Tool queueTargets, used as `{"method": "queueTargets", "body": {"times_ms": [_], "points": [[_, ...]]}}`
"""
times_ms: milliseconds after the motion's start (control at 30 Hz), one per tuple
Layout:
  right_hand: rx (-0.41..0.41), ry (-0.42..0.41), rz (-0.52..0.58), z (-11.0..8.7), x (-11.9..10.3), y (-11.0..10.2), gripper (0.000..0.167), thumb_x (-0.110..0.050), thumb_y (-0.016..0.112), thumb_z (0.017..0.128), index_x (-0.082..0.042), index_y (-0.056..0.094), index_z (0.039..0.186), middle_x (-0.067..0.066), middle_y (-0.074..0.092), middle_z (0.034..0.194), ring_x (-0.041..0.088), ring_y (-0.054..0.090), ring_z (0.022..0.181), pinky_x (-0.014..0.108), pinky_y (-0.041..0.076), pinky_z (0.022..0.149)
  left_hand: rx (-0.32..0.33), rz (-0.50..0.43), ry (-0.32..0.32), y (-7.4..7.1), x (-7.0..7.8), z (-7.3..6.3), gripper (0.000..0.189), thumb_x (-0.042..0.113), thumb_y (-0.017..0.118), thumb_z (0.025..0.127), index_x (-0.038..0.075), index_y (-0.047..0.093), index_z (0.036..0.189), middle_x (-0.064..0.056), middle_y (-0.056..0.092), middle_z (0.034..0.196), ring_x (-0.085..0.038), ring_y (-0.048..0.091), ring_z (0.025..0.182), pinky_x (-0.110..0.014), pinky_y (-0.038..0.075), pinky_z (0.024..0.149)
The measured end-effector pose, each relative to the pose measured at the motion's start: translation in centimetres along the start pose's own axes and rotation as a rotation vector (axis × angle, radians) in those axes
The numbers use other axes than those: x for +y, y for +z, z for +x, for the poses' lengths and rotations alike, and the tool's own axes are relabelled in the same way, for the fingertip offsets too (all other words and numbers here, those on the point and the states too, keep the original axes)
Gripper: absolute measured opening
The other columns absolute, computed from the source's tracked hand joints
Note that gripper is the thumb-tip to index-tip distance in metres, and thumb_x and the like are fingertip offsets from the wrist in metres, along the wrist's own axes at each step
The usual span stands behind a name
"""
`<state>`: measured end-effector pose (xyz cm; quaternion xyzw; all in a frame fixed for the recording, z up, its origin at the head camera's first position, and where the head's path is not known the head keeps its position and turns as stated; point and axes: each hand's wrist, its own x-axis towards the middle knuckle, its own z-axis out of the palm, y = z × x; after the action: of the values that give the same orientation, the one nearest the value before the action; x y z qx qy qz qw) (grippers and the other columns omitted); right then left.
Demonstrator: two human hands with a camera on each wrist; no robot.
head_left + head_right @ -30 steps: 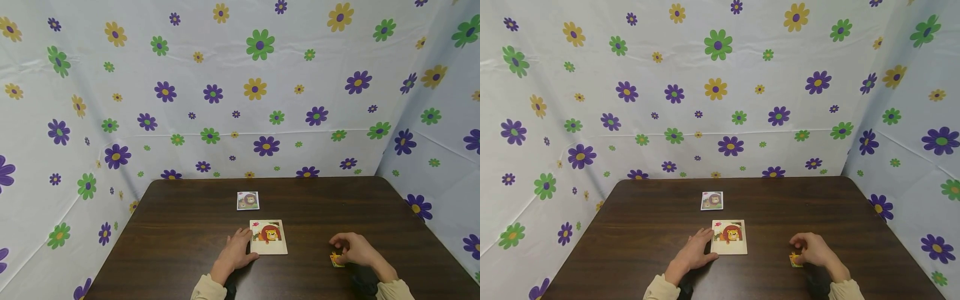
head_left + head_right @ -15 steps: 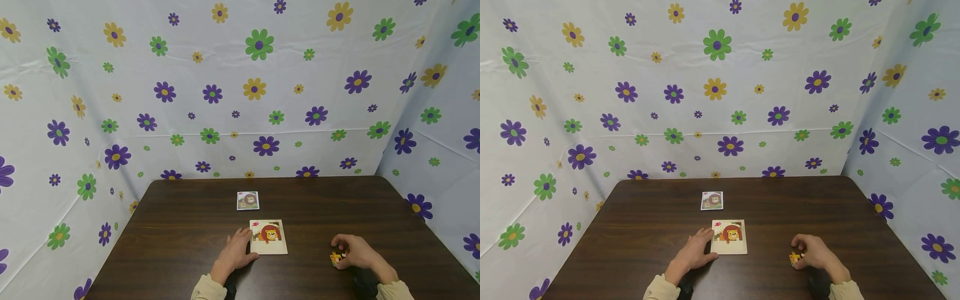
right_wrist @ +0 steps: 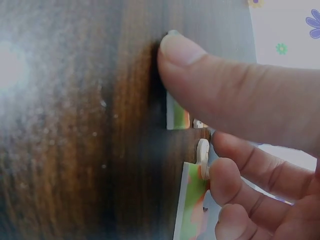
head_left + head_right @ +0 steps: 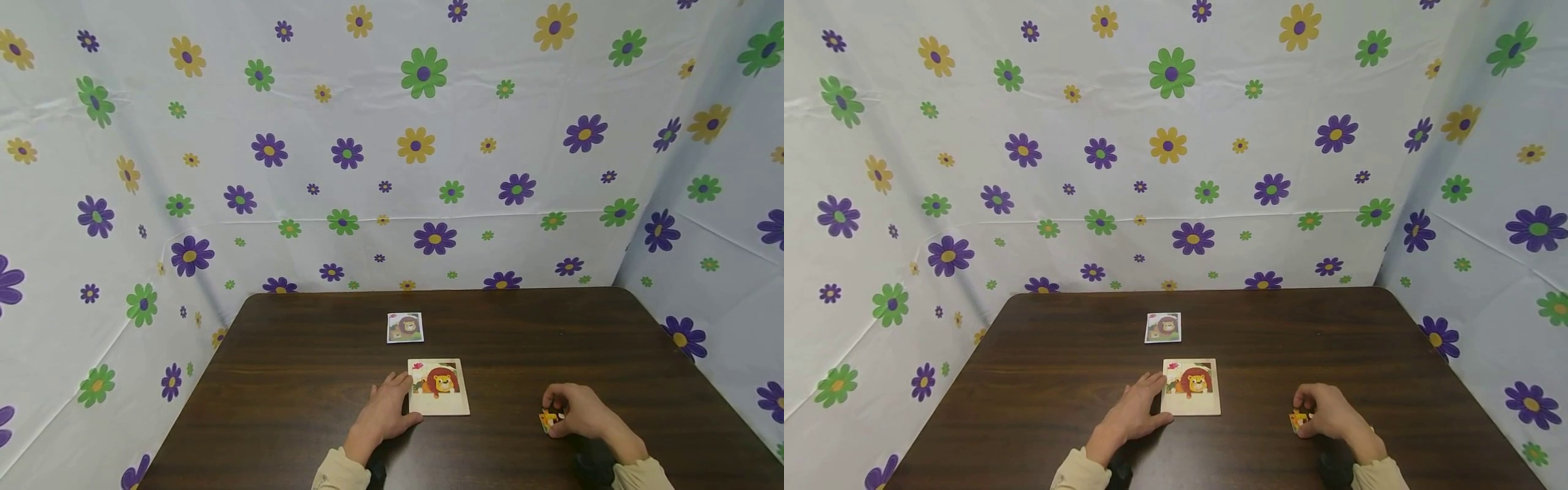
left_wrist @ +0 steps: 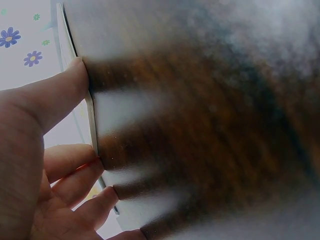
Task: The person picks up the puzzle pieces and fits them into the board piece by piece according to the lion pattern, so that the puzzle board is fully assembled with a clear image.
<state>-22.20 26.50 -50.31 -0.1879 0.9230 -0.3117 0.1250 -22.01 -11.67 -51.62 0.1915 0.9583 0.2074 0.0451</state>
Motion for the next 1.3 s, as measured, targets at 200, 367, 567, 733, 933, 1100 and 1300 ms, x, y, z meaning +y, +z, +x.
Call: {"method": "queueTargets", "body": {"times_ms": [200,367,567,733,933,1100,1300], "points": [[0.011,0.01,-0.009,0.0,-0.2,0.2,0.039,-0.013,0.088,0.063,-0.011,0.057,0.088,0.001,0.051,0.081,0.011,0.045,0.069,0.027,0.038,0.057,0.002,0.003,0.009,0.0,-0.1,0.0,0.067,0.037,0.077,0.079,0.002,0.054,0.131,-0.015,0.053,0.135,-0.04,0.044,0.128,-0.069,0.036,0.092],[0.046,0.011,-0.011,-0.1,-0.5,0.5,0.042,-0.011,0.088,0.061,-0.011,0.054,0.087,0.0,0.051,0.082,0.011,0.045,0.071,0.027,0.037,0.059,0.002,0.003,0.009,0.0,-0.1,0.0,0.067,0.037,0.077,0.078,0.002,0.054,0.131,-0.015,0.053,0.135,-0.04,0.044,0.128,-0.069,0.036,0.092],[0.12,-0.004,-0.015,-0.2,-1.2,1.1,0.044,-0.011,0.088,0.061,-0.012,0.052,0.087,-0.002,0.051,0.08,0.007,0.043,0.068,0.025,0.035,0.058,0.004,0.003,0.004,0.0,0.0,0.0,0.067,0.037,0.077,0.078,0.002,0.055,0.131,-0.015,0.053,0.135,-0.04,0.044,0.128,-0.069,0.035,0.092],[0.151,-0.009,0.017,0.1,-1.4,1.6,0.038,-0.006,0.083,0.068,-0.012,0.052,0.088,-0.002,0.051,0.078,0.003,0.045,0.064,0.024,0.038,0.056,0.004,-0.001,0.0,0.0,-0.1,-0.1,0.067,0.037,0.077,0.079,0.002,0.054,0.131,-0.015,0.053,0.136,-0.04,0.044,0.129,-0.069,0.035,0.093],[0.172,-0.031,0.04,0.2,-1.7,1.6,0.028,0.002,0.075,0.074,-0.012,0.055,0.088,-0.003,0.055,0.078,0.002,0.05,0.064,0.025,0.039,0.056,-0.002,-0.002,-0.005,0.0,0.0,-0.1,0.067,0.037,0.077,0.079,0.002,0.054,0.132,-0.014,0.052,0.138,-0.04,0.043,0.13,-0.069,0.034,0.094],[0.22,-0.064,0.003,0.5,-2.0,1.5,0.025,0.0,0.075,0.076,-0.013,0.057,0.087,-0.006,0.057,0.076,0.002,0.051,0.065,0.025,0.039,0.056,-0.005,-0.005,-0.01,0.0,0.0,0.0,0.068,0.037,0.076,0.08,0.002,0.053,0.133,-0.014,0.051,0.138,-0.039,0.042,0.131,-0.069,0.033,0.095],[0.253,-0.039,0.023,1.1,-2.8,1.4,0.021,-0.001,0.073,0.078,-0.012,0.059,0.088,-0.004,0.058,0.076,0.001,0.049,0.061,0.024,0.04,0.053,-0.006,-0.008,-0.007,-0.1,0.1,-0.1,0.068,0.037,0.077,0.079,0.002,0.054,0.133,-0.015,0.051,0.138,-0.039,0.042,0.13,-0.069,0.034,0.095]]}}
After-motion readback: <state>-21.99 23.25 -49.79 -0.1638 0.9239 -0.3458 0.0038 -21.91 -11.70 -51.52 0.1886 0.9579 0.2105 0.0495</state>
